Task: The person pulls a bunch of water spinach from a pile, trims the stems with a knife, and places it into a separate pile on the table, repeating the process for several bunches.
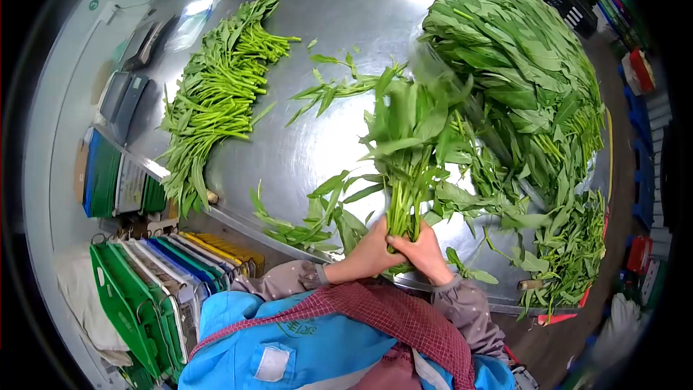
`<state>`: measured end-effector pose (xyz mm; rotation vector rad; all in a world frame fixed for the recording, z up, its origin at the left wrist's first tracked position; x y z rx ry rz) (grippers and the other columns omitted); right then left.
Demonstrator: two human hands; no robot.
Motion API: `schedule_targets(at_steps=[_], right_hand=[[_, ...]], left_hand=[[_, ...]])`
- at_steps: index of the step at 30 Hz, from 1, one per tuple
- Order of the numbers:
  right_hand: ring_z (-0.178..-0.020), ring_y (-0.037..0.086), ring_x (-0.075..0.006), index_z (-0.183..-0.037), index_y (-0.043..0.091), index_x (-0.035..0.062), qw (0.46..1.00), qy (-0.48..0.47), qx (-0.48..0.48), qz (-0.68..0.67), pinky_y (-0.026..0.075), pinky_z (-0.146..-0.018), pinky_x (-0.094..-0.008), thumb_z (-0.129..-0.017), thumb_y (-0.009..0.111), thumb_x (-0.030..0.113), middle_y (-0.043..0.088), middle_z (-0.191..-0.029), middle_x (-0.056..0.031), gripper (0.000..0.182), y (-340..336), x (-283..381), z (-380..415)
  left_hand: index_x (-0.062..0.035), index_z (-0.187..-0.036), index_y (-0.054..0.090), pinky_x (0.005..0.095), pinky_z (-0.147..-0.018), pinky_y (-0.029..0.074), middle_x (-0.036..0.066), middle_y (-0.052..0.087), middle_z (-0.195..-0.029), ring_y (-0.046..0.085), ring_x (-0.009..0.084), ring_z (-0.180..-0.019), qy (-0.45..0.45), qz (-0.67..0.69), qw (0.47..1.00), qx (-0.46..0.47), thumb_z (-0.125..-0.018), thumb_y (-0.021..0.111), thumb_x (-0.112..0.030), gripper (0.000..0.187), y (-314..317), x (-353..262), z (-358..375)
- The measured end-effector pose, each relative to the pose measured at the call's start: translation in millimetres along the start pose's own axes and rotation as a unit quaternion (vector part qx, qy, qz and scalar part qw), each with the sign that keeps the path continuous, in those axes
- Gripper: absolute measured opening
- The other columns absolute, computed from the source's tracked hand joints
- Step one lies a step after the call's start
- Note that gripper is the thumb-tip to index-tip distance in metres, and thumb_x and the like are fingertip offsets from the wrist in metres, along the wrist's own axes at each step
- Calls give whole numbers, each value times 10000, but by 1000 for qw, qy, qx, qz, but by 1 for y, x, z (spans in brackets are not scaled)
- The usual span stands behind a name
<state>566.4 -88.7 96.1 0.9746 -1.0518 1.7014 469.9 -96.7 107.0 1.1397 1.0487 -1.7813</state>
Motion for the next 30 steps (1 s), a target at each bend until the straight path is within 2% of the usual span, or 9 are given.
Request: schedule_targets(at_steps=[3, 8, 9, 11, 14, 17, 19, 20, 30], right_hand=[[-652, 532, -119, -983, 532, -24, 945, 185, 10, -271, 437, -579, -233, -777, 552, 122, 577, -780, -54, 253, 6, -55, 10], [-839, 524, -135, -1084, 443, -23, 840, 258, 45, -476, 454, -700, -272, -808, 534, 122, 543, -967, -103, 324, 12, -58, 26], [-839, 524, -135, -1084, 443, -23, 840, 256, 50, -475, 454, -700, -272, -808, 534, 122, 543, -967, -103, 324, 18, -59, 26], [-930, 500, -145, -1141, 393, -10, 964, 97, 29, -245, 447, -759, -303, -802, 552, 103, 517, -1035, -113, 391, 7, -46, 18], [-905, 521, -153, -1131, 405, -23, 980, -18, 26, -194, 448, -770, -291, -773, 579, 40, 534, -1009, -109, 403, -4, -4, 16], [-833, 561, -168, -1108, 419, -30, 960, -19, 37, -277, 482, -715, -292, -816, 523, 59, 550, -997, -113, 323, -11, 7, 21], [-805, 571, -182, -1093, 438, -24, 842, 198, 63, -498, 506, -675, -312, -869, 449, 124, 555, -1005, -109, 268, 17, -42, 22], [-772, 574, -190, -1079, 456, -22, 835, 257, 48, -485, 512, -665, -316, -903, 401, 184, 559, -1001, -102, 276, 24, -64, 27], [-715, 561, -150, -1068, 472, -35, 931, 145, 52, -331, 474, -609, -260, -931, 336, 359, 566, -900, -84, 439, 20, -53, 32]], left_hand=[[-10, -1242, 328, 305, -892, 392, 70, 492, -1128, 501, 194, -1005, -180, 269, 940, 104, -738, 664, -167, 626, 18, 23, 17], [6, -1140, 456, 326, -857, 422, 84, 527, -1128, 528, 200, -977, -226, 491, 836, 89, -763, 635, -199, 464, 39, 34, 22], [6, -1140, 456, 326, -857, 422, 84, 527, -1128, 528, 200, -977, -224, 491, 838, 86, -763, 635, -199, 464, 41, 38, 22], [-27, -1084, 502, 359, -761, 455, 135, 552, -1057, 565, 265, -910, -80, 0, 996, -31, -741, 645, -219, 418, 10, 31, 13], [-23, -1094, 479, 361, -766, 435, 160, 548, -997, 549, 313, -908, 5, -82, 990, -112, -683, 680, -181, 483, -4, -19, 18], [-31, -1093, 480, 329, -775, 433, 116, 565, -960, 558, 265, -897, 25, 29, 991, -130, -671, 705, -137, 490, -7, -20, 25], [-50, -1080, 499, 284, -750, 448, 59, 563, -955, 559, 174, -870, -167, 404, 898, -55, -723, 681, -124, 408, 22, 25, 24], [-46, -1137, 466, 257, -748, 460, 45, 558, -975, 547, 136, -866, -225, 440, 869, -16, -775, 637, -105, 405, 34, 44, 28], [-54, -1202, 417, 293, -776, 466, 61, 503, -1089, 531, 162, -941, -239, 496, 834, 39, -829, 582, -205, 435, 46, 43, 27]])
Point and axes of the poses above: each hand's wrist, its own z-axis away from the middle knuckle, its own y-axis out of the palm, x = y × z, the point moved 10 cm from there along -z, towards the middle knuckle
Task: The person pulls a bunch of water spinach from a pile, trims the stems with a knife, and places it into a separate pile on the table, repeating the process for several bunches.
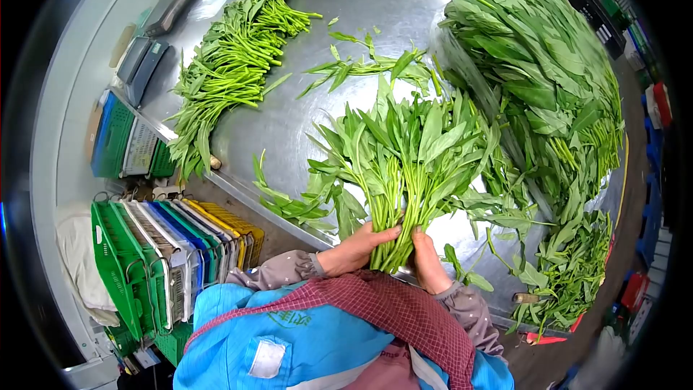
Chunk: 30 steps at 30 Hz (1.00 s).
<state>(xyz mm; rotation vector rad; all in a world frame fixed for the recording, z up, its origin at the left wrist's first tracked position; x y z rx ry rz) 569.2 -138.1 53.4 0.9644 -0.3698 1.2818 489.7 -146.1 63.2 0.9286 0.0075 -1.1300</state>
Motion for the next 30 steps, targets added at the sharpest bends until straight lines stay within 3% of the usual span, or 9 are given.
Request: schedule_targets(at_steps=[5, 7, 11, 13, 15, 20, 22, 25, 30], right_hand=[[-629, 578, -192, -926, 572, -26, 958, 29, 126, 257, 467, -590, -317, -921, 291, 435, 601, -750, -85, 541, 1, -14, -3], [-592, 590, -256, -791, 630, 16, 849, -4, 152, 505, 460, -586, -366, -911, 307, 438, 603, -620, -85, 545, 5, 8, -3], [-569, 578, -290, -672, 627, 52, 769, -83, 6, 634, 421, -530, -394, -846, 441, 423, 555, -531, -113, 450, -6, 70, 16], [-505, 528, -244, -709, 577, 41, 807, -155, -94, 562, 397, -479, -326, -753, 620, 255, 515, -552, -96, 223, 2, 113, 26], [-536, 530, -237, -765, 567, 40, 809, -289, -96, 502, 403, -480, -323, -708, 656, 195, 506, -620, -88, 188, 24, 127, 27], [-538, 523, -180, -796, 564, 37, 772, -334, -54, 539, 414, -475, -282, -711, 645, 147, 499, -665, -67, 161, 40, 105, 10], [-569, 493, -111, -841, 506, 11, 914, -147, 20, 377, 398, -511, -249, -788, 564, 79, 507, -728, -28, 104, 21, 75, -1], [-596, 488, -82, -874, 454, 10, 988, -36, 65, 135, 401, -522, -221, -846, 472, 48, 523, -800, -38, 51, 14, 52, 17], [-624, 531, -80, -940, 482, -34, 980, -57, 91, 168, 435, -566, -189, -848, 466, 17, 594, -808, -47, 106, 9, 44, 43]], left_hand=[[-47, -1206, 378, 324, -770, 485, 101, 494, -1105, 533, 199, -963, -36, -16, 998, 49, -846, 554, -209, 433, -3, 14, -12], [-49, -1199, 387, 320, -788, 484, 101, 515, -1073, 541, 198, -959, -33, -39, 993, 109, -844, 554, -189, 417, 5, 14, -15], [-44, -1184, 398, 308, -783, 487, 100, 531, -1039, 547, 198, -953, 4, -23, 996, 84, -825, 572, -124, 407, 7, 7, -17], [-38, -1159, 417, 298, -778, 487, 104, 536, -1028, 550, 198, -945, -33, -14, 994, 99, -791, 597, -52, 410, 10, 11, -14], [-38, -1185, 381, 284, -789, 479, 106, 513, -1050, 536, 191, -959, -42, -30, 994, 101, -758, 620, -16, 490, 14, 10, -11], [-47, -1244, 285, 277, -789, 471, 97, 459, -1090, 510, 168, -963, 105, -157, 977, 95, -725, 637, 0, 629, 13, -10, -14], [-42, -1232, 322, 304, -769, 489, 95, 488, -1067, 546, 181, -918, 42, -111, 986, 121, -741, 634, -27, 583, 11, 0, -13], [-28, -1183, 382, 308, -723, 507, 88, 528, -996, 576, 184, -847, 1, 73, 994, 86, -773, 608, -56, 469, 1, 10, -13], [-21, -1094, 445, 270, -608, 510, 108, 570, -963, 578, 162, -721, -4, -6, 997, 73, -809, 580, -85, 321, 2, 12, -16]])
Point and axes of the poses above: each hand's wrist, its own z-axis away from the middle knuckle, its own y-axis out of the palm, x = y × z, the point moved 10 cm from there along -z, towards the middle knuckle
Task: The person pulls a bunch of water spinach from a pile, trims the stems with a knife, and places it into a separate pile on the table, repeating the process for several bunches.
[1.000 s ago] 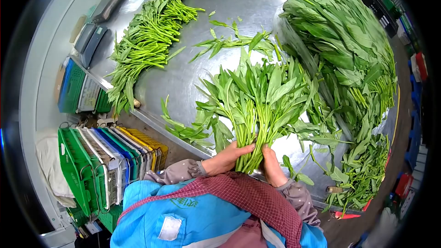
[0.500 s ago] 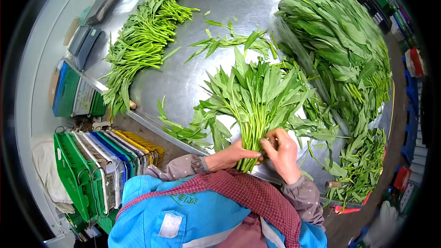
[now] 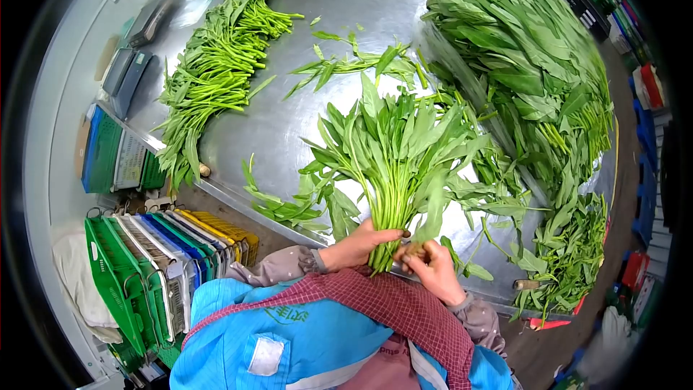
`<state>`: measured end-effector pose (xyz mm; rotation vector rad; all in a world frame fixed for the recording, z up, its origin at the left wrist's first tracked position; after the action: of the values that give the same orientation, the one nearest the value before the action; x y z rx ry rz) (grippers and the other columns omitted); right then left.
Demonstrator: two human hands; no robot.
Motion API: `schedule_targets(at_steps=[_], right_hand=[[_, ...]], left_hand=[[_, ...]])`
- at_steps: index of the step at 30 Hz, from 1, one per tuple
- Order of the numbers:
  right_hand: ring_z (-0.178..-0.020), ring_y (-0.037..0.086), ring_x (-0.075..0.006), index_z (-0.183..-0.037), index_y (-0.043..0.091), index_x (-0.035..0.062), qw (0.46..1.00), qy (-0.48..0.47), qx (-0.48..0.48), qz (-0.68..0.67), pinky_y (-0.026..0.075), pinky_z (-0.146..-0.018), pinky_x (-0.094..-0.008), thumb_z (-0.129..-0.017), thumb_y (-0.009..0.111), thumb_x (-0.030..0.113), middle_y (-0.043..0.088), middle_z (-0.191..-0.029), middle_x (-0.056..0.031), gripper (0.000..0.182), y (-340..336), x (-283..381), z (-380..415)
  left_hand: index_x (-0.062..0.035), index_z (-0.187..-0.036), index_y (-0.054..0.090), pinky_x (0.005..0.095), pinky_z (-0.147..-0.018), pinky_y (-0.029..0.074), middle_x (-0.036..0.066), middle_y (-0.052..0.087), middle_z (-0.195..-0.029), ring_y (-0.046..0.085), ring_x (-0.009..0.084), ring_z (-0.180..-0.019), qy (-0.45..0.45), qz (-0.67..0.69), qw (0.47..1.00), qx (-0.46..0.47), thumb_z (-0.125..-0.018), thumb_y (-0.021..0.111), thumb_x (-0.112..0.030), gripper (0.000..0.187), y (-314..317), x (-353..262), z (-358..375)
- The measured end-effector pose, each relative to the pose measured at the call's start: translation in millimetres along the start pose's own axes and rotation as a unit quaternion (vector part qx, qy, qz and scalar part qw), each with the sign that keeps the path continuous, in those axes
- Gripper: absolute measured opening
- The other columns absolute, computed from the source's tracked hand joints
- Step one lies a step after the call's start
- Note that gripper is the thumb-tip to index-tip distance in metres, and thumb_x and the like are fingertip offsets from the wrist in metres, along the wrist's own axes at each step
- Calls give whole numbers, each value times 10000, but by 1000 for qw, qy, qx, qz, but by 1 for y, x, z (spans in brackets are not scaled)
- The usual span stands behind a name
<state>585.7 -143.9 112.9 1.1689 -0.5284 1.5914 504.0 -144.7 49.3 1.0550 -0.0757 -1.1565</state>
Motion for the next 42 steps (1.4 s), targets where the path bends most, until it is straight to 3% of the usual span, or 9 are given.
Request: schedule_targets(at_steps=[2, 8, 13, 21, 25, 29, 31, 36, 42], right_hand=[[-612, 557, -103, -904, 497, -37, 997, -45, 6, 59, 454, -543, -207, -840, 492, 28, 609, -823, -72, 91, -7, 20, 15], [-444, 401, -113, -969, 443, 109, 887, -123, -140, -423, 349, -387, -249, -846, 550, 263, 331, -528, 31, 224, -80, 34, 15], [-549, 503, -72, -849, 527, -13, 982, 9, -151, 116, 403, -493, -216, -818, 561, 142, 556, -631, -21, 161, -49, -3, -34], [-500, 452, -35, -759, 548, -10, 989, 7, -142, 27, 345, -458, -183, -769, 559, 72, 523, -585, 28, 84, -37, -10, -31], [-497, 453, -64, -778, 584, -4, 974, -71, 91, 196, 372, -481, -194, -758, 536, 69, 530, -587, -3, 90, 17, 10, -2], [-474, 446, -77, -815, 532, 17, 991, -15, -67, -113, 358, -451, -217, -796, 502, 70, 509, -589, -9, 64, -36, 0, 2], [-486, 454, -74, -807, 524, 18, 990, -30, -108, -79, 367, -451, -216, -798, 504, 63, 515, -615, -13, 51, -63, -9, 2], [-537, 481, -76, -825, 527, -8, 987, 130, 7, 96, 400, -516, -209, -771, 517, 78, 517, -621, -12, 102, -51, -78, 16], [-583, 482, -93, -781, 513, -18, 980, 138, 32, 137, 386, -533, -232, -761, 527, 102, 516, -641, -28, 123, -34, -80, 22]], left_hand=[[-15, -1086, 453, 271, -610, 509, 109, 575, -956, 577, 161, -718, 15, -20, 999, -29, -809, 581, -86, 313, 3, -7, 1], [11, -1058, 496, 285, -655, 503, 106, 585, -958, 573, 162, -756, 24, -64, 995, -66, -799, 602, -94, 300, -3, -12, 2], [6, -1045, 509, 282, -667, 499, 88, 589, -915, 577, 149, -752, 64, -90, 993, -50, -784, 612, -79, 294, 5, -19, 5], [5, -1004, 523, 250, -630, 475, 62, 594, -824, 574, 129, -701, 91, -129, 983, -91, -769, 610, -58, 259, -4, -21, 8], [4, -959, 540, 259, -615, 467, 60, 593, -792, 564, 123, -670, 174, -162, 960, -148, -775, 598, -60, 203, -14, -31, 10], [-10, -952, 545, 271, -552, 453, 60, 596, -716, 570, 146, -639, 193, -348, 904, -158, -745, 610, -73, 226, -7, -66, 19], [-27, -979, 541, 301, -507, 439, 68, 576, -703, 570, 190, -595, 393, -646, 629, -178, -737, 566, -58, 245, 18, -118, 42], [-96, -1060, 510, 301, -537, 368, 28, 484, -718, 505, 164, -626, 194, -939, 115, -259, -695, 537, -140, 369, -8, -150, 36], [-99, -1112, 494, 295, -546, 356, 16, 464, -737, 477, 154, -636, 180, -952, 81, -233, -711, 522, -144, 405, -16, -139, 31]])
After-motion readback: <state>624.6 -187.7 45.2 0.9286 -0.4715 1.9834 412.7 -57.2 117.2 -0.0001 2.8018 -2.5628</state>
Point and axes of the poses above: each hand's wrist, its own z-axis away from the middle knuckle, its own y-axis out of the palm, x = y × z, the point moved 10 cm from there along -z, towards the middle knuckle
